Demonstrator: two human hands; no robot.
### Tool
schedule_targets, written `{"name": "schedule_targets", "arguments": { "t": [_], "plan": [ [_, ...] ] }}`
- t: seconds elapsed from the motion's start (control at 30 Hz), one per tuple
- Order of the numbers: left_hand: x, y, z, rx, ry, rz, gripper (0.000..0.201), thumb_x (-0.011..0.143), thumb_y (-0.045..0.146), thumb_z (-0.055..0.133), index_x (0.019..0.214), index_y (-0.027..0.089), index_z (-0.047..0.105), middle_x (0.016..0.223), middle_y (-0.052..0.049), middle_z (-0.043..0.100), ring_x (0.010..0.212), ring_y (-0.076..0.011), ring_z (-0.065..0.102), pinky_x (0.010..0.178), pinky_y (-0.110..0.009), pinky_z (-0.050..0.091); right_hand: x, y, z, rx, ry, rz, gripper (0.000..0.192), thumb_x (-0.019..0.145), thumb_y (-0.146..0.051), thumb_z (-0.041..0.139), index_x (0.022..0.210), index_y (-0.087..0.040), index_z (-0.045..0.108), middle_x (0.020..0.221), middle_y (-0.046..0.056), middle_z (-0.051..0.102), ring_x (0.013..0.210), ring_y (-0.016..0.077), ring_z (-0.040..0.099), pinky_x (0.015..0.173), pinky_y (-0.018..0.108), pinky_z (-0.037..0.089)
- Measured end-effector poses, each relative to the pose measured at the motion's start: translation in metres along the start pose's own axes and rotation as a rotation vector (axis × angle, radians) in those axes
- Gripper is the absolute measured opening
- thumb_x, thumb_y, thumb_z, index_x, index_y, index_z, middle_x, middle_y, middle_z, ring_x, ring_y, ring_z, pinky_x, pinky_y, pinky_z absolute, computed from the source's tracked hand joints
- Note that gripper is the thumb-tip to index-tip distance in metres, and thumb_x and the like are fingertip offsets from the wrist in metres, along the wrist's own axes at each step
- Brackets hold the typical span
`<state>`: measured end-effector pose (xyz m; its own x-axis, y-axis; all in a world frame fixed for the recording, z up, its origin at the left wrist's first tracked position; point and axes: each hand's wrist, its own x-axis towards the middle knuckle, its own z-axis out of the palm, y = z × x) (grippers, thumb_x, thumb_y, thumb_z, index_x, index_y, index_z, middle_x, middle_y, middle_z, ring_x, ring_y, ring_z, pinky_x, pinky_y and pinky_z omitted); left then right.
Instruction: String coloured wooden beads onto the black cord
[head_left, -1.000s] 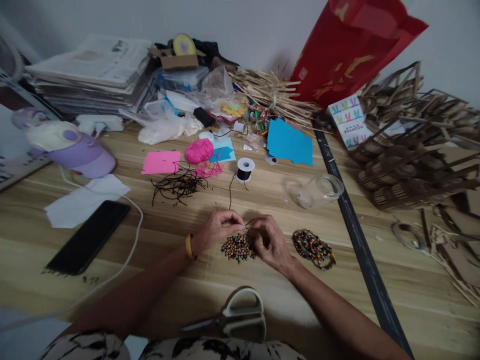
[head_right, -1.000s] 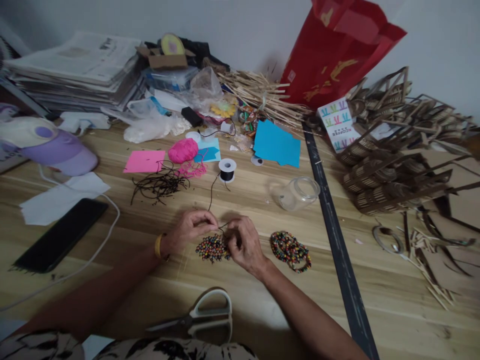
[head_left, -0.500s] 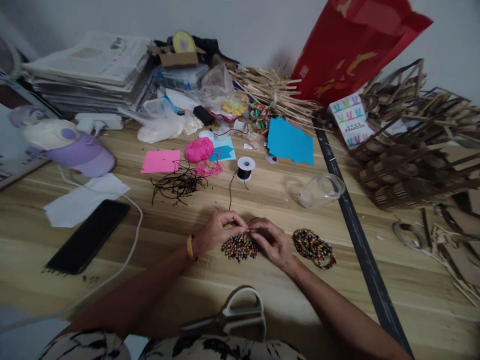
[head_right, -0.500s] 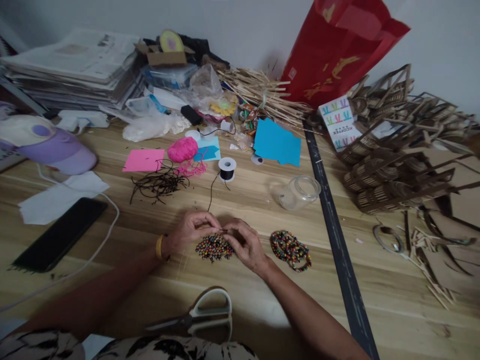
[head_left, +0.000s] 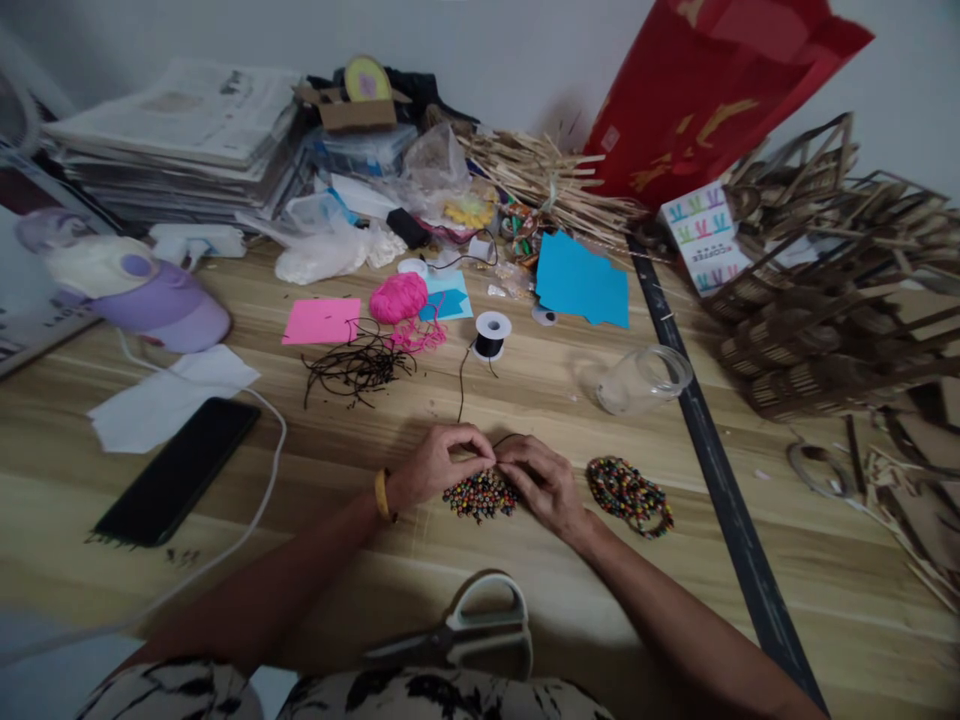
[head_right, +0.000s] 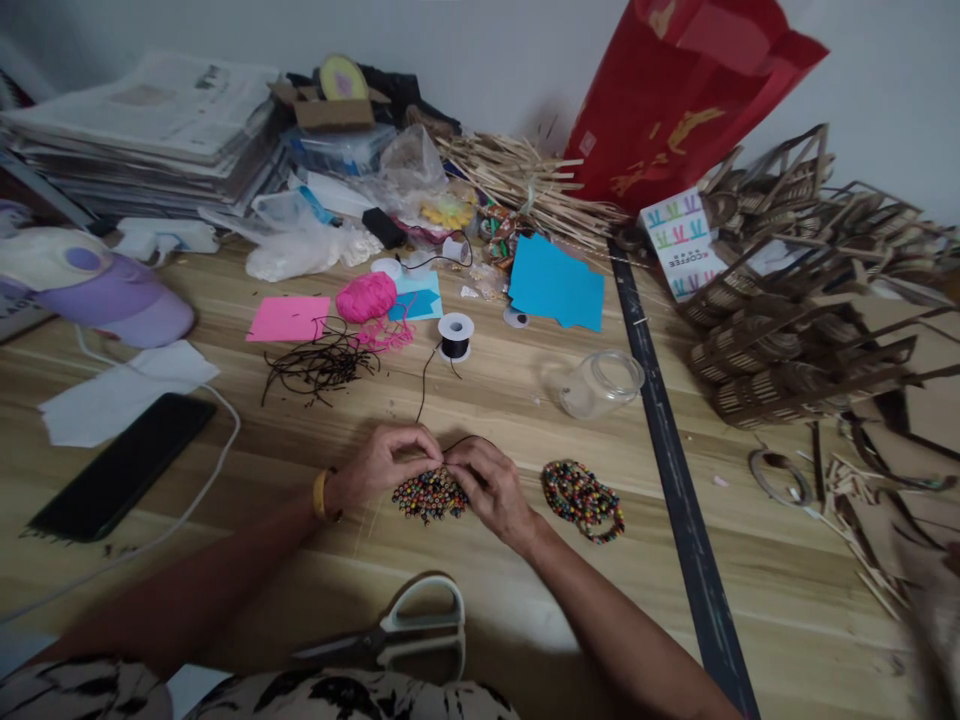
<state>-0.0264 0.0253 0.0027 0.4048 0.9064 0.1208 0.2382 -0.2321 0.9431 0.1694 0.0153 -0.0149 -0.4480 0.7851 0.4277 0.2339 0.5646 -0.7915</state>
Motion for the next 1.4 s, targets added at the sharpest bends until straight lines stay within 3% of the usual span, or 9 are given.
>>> {"name": "schedule_targets", "arguments": {
  "t": [0.27,0.6,0.77,1.07,1.23,1.4],
  "plan": [
    [0.002,0.006,-0.008,0.084,-0.032,-0.010,0.005,0.077,0.015,0.064,0.075,0.012,0.067,0.076,-0.004,0.068,0.072,-0.0132,0.061,0.071,-0.024,0.047,-0.002,0.005,-0.001,-0.028,-0.014,0.007,0.011,0.092,-0.022,0.051,0.092,-0.021,0.062,0.088,0.008,0.064,0.087,0.0199,0.059,0.077,0.035,0.051],
    [0.002,0.005,-0.019,0.340,-0.362,0.172,0.009,0.080,0.019,0.064,0.081,0.017,0.073,0.077,-0.005,0.065,0.076,-0.0155,0.058,0.076,-0.027,0.042,-0.001,0.004,-0.001,0.057,0.110,0.174,0.016,0.090,-0.029,0.054,0.080,-0.018,0.060,0.076,0.003,0.058,0.072,0.0156,0.056,0.067,0.028,0.046],
    [-0.001,0.001,-0.014,0.492,-0.420,0.215,0.012,0.083,0.017,0.060,0.083,0.018,0.072,0.079,-0.004,0.064,0.078,-0.0165,0.057,0.078,-0.027,0.040,-0.001,0.004,0.000,0.074,0.110,0.177,0.013,0.090,-0.027,0.055,0.081,-0.018,0.060,0.077,0.003,0.059,0.073,0.0152,0.056,0.068,0.028,0.045],
    [-0.001,0.000,-0.010,0.633,-0.437,0.268,0.013,0.086,0.019,0.058,0.081,0.016,0.070,0.079,-0.005,0.062,0.079,-0.0171,0.056,0.078,-0.028,0.039,-0.003,0.008,0.000,0.111,0.111,0.198,0.012,0.089,-0.027,0.055,0.083,-0.018,0.060,0.078,0.003,0.058,0.074,0.0151,0.055,0.068,0.027,0.044],
    [0.001,0.001,-0.010,0.503,-0.372,0.240,0.012,0.084,0.015,0.058,0.079,0.015,0.069,0.079,-0.005,0.065,0.079,-0.0163,0.058,0.078,-0.027,0.042,-0.004,0.010,0.000,0.158,0.112,0.259,0.013,0.089,-0.029,0.056,0.083,-0.018,0.060,0.076,0.002,0.056,0.071,0.0138,0.053,0.065,0.025,0.043],
    [0.003,-0.002,-0.008,0.281,-0.204,0.130,0.006,0.077,0.011,0.062,0.075,0.014,0.067,0.076,-0.004,0.067,0.076,-0.0144,0.060,0.075,-0.025,0.046,-0.004,0.010,0.000,0.227,0.124,0.299,0.015,0.089,-0.031,0.057,0.083,-0.018,0.060,0.075,0.001,0.056,0.066,0.0126,0.052,0.060,0.024,0.042]
  ]
}}
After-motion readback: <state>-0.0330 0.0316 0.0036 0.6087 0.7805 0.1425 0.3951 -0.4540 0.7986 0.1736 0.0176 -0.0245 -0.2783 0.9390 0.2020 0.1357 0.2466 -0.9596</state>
